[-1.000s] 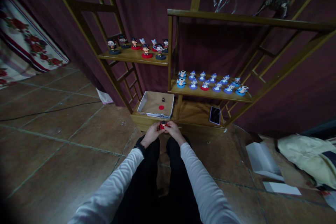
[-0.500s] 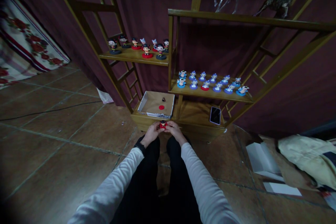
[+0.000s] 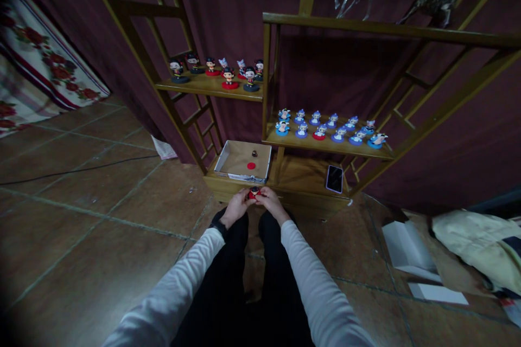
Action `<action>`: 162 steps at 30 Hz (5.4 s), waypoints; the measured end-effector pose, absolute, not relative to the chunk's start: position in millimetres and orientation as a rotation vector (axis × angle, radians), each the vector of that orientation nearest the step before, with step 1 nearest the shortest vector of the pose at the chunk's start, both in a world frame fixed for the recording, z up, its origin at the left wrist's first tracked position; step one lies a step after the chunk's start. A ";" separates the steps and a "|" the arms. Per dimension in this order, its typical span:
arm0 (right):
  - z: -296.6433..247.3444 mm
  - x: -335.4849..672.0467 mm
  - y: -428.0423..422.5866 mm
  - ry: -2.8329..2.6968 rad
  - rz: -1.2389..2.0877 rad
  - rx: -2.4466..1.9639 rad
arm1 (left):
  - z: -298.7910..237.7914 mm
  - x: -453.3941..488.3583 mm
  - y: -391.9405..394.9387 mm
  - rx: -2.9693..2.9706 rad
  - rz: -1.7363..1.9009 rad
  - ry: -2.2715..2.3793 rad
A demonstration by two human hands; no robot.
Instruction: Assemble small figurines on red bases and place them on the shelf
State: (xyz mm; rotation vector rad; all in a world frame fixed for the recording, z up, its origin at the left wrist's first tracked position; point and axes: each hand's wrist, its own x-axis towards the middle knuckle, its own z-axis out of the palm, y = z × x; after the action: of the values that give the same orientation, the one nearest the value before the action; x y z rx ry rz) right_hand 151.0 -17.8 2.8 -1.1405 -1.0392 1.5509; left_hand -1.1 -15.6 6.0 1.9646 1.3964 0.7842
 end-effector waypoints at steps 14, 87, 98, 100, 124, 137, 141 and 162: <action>-9.1 146.3 -12.5 -1.058 1.494 -1.224 | 5.3 0.0 -18.6 2.050 0.724 1.459; -13.5 149.9 -10.0 -1.129 1.588 -1.160 | 3.1 -6.6 -5.4 1.059 0.951 1.030; -12.2 148.1 -8.5 -1.095 1.599 -1.138 | 3.1 -5.0 -6.0 1.068 0.996 1.051; -8.6 149.5 -9.6 -1.075 1.613 -1.113 | 4.3 -5.6 -6.5 1.080 0.991 1.034; 2.4 153.8 -15.6 -1.005 1.654 -1.106 | -8.1 0.1 -5.6 1.430 1.013 1.150; -6.8 153.8 -11.7 -1.042 1.611 -1.077 | 13.6 4.8 -35.6 2.240 0.725 1.602; -12.0 154.7 -10.0 -1.035 1.621 -1.089 | 19.0 4.0 -38.4 2.313 0.727 1.577; -25.9 154.0 -4.8 -1.051 1.539 -1.153 | 27.3 4.2 -45.3 2.632 0.504 1.606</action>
State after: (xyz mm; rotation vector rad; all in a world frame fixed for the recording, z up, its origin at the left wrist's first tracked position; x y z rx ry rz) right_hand 154.0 -4.8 -25.9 -1.1531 -1.0515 1.5393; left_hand 4.2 -45.3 27.3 2.6315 1.6064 0.5043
